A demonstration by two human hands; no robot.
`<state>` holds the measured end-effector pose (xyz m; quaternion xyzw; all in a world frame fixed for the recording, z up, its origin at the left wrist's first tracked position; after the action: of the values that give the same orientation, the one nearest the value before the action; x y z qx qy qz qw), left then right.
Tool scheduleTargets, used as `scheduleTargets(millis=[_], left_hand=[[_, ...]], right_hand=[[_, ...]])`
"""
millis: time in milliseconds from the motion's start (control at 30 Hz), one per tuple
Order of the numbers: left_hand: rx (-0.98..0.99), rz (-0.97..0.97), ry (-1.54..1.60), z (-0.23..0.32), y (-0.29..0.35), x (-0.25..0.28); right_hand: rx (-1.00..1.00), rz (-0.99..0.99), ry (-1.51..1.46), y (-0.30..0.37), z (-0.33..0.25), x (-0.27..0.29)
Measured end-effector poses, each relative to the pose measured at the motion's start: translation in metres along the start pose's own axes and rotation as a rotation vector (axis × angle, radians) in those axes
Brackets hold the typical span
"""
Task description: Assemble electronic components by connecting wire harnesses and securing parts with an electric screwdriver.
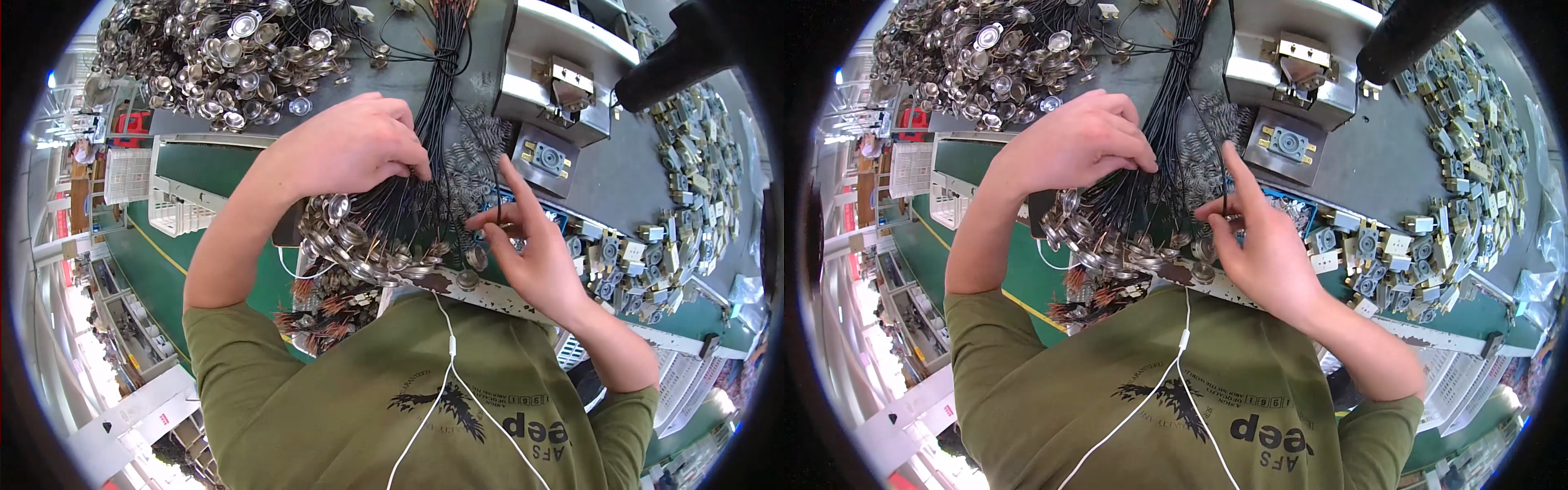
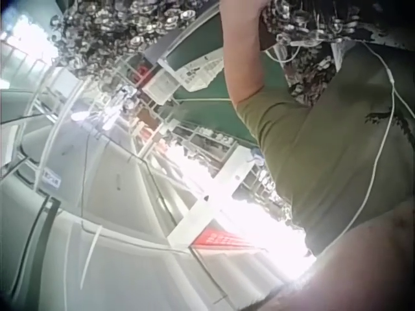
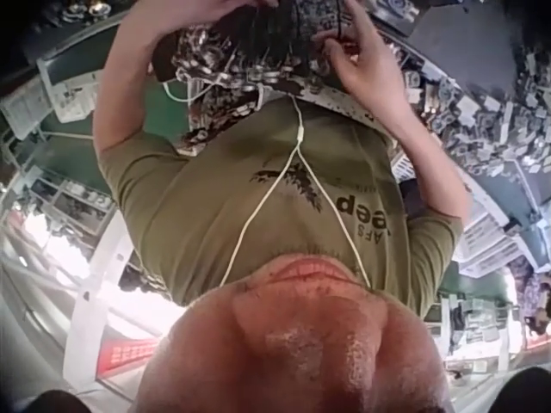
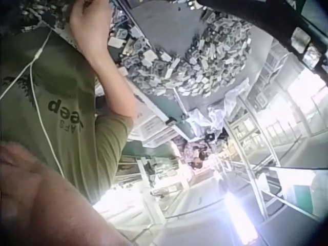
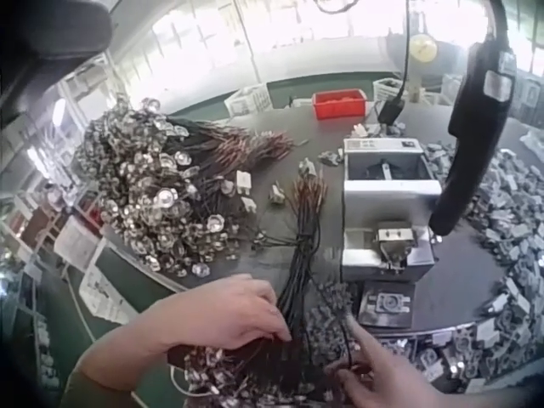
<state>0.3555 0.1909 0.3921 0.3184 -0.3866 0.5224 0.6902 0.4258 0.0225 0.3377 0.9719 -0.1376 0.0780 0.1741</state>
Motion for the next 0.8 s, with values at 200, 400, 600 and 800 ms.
scheduleTargets(millis=[200, 400, 600, 800], left_hand=[[0.058, -0.068, -0.117, 0.005, 0.002, -0.007], [0.184, -0.135, -0.01, -0.005, 0.005, -0.005], [0.298, -0.204, -0.019, -0.013, 0.007, -0.002], [0.292, -0.211, -0.006, -0.015, 0.009, -0.001]], right_hand=[[0.613, 0.271, 0.957, 0.011, -0.055, -0.006], [0.817, 0.064, 0.942, -0.028, -0.052, -0.042], [0.856, -0.006, 1.063, -0.053, -0.048, -0.054], [0.857, -0.071, 0.906, -0.047, -0.059, -0.033]])
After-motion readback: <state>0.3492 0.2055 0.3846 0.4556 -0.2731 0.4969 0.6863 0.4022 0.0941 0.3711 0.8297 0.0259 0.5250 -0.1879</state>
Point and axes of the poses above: each hand's wrist, its own y-axis away from the middle knuckle, its own x-axis out of the back of the hand, z = x × y, the point moved 8 cm from there along -y, towards the middle knuckle, and after that the axes turned 4 degrees about y, right-handed, at the moved point
